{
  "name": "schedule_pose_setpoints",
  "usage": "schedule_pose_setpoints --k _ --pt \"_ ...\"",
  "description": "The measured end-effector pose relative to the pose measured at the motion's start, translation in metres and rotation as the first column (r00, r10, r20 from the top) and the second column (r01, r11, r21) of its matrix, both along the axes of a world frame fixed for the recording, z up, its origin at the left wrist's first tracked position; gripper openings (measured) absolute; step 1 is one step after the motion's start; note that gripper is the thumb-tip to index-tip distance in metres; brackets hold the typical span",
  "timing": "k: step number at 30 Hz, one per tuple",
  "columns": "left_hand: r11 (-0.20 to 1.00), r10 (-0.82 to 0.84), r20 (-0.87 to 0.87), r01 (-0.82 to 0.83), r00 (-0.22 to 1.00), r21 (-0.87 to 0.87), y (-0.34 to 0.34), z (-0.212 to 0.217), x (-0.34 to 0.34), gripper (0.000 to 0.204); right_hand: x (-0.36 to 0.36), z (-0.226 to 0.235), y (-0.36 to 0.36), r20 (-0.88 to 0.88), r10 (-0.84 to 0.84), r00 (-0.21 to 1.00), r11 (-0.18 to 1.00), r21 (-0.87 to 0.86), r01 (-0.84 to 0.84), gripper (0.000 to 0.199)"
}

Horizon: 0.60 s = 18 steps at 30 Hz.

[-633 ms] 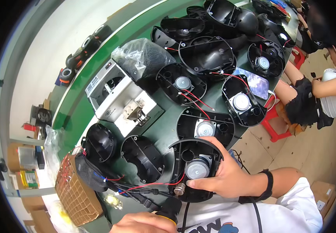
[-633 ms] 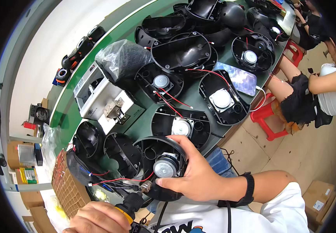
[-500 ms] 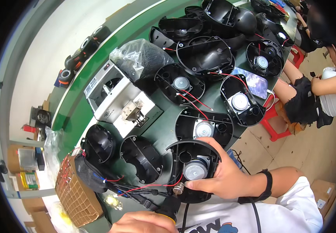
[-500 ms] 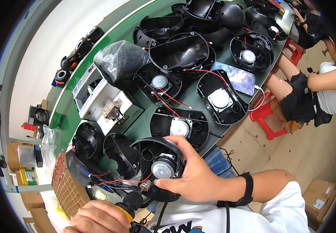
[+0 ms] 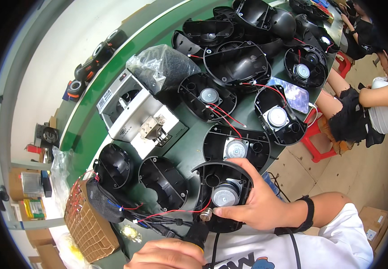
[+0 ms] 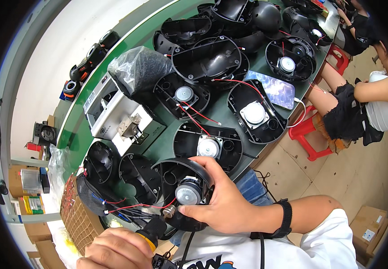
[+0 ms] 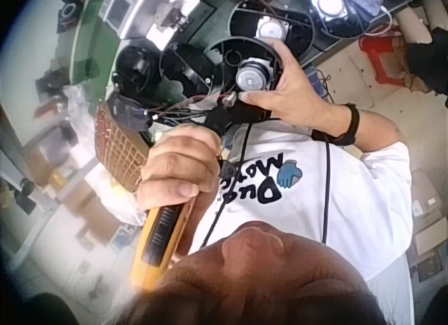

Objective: Assembling plastic speaker housings by installing speakers and wiring, then securing them with an electric screwdriver.

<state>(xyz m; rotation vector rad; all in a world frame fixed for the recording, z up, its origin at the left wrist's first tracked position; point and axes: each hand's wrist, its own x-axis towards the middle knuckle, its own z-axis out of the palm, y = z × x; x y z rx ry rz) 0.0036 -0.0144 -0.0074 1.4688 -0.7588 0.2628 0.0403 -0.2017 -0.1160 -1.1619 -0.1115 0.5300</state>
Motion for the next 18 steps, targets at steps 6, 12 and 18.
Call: schedule_pose_setpoints --k 6,12,18 --pt "0.999 0.032 -0.026 -0.031 0.999 0.018 -0.004 -0.001 0.003 0.025 -0.002 -0.001 0.004 -0.087 -0.06 0.994 0.994 0.09 0.068 0.077" --pt "0.999 0.04 0.011 -0.04 0.999 0.016 -0.005 -0.012 0.008 0.03 -0.002 -0.006 0.01 -0.087 -0.095 0.992 0.99 0.1 0.104 0.076" --pt "0.995 0.094 0.068 -0.092 0.993 -0.029 -0.004 -0.023 0.007 0.04 -0.004 -0.01 0.012 -0.073 -0.104 0.992 0.991 0.078 0.11 0.077"
